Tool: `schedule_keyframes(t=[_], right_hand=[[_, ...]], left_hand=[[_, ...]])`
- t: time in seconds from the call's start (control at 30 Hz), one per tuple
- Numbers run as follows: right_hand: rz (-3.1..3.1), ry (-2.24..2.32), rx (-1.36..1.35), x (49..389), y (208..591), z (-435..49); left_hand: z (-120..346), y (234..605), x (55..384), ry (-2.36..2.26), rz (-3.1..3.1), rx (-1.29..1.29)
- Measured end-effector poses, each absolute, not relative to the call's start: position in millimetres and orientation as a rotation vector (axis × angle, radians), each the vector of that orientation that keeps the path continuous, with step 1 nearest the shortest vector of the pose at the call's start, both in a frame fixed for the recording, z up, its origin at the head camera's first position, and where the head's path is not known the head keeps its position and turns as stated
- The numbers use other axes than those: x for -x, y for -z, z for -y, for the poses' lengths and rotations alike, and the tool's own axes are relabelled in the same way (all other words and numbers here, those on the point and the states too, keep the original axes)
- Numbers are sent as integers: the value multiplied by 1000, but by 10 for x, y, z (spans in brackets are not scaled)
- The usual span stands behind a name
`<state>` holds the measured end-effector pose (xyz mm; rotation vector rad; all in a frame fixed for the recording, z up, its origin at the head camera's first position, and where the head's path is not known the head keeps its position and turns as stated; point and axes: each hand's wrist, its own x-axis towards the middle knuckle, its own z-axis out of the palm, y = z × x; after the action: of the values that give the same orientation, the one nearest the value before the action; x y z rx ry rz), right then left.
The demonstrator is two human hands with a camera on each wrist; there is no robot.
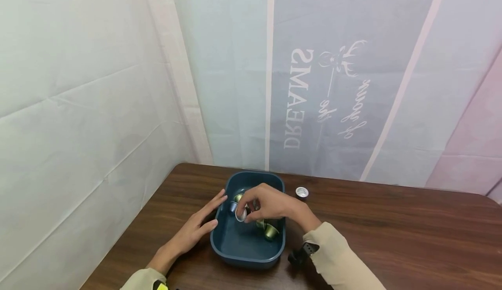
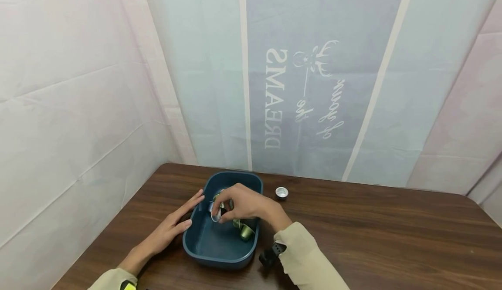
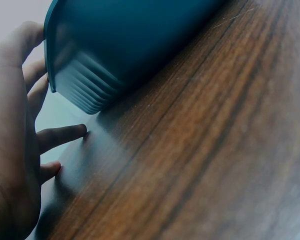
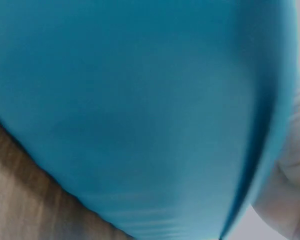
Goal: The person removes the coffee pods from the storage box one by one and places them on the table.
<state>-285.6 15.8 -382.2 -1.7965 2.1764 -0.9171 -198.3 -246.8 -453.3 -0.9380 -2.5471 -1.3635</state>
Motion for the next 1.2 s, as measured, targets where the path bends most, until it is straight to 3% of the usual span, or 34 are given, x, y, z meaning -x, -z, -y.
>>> schedule_keyframes(t=[0.4, 0.63, 1.2], right_hand=[[-2293, 1303, 1744, 2810, 3675, -537], [-2345, 1510, 1550, 2704, 3520, -776], [-2439, 1670, 1288, 2842, 3670, -1273]], left_hand=[[2464, 4514, 1962, 1330, 2518, 959], [2471, 4530, 1976, 1331, 2510, 962], [2464, 4532, 1971, 1343, 2517, 955]])
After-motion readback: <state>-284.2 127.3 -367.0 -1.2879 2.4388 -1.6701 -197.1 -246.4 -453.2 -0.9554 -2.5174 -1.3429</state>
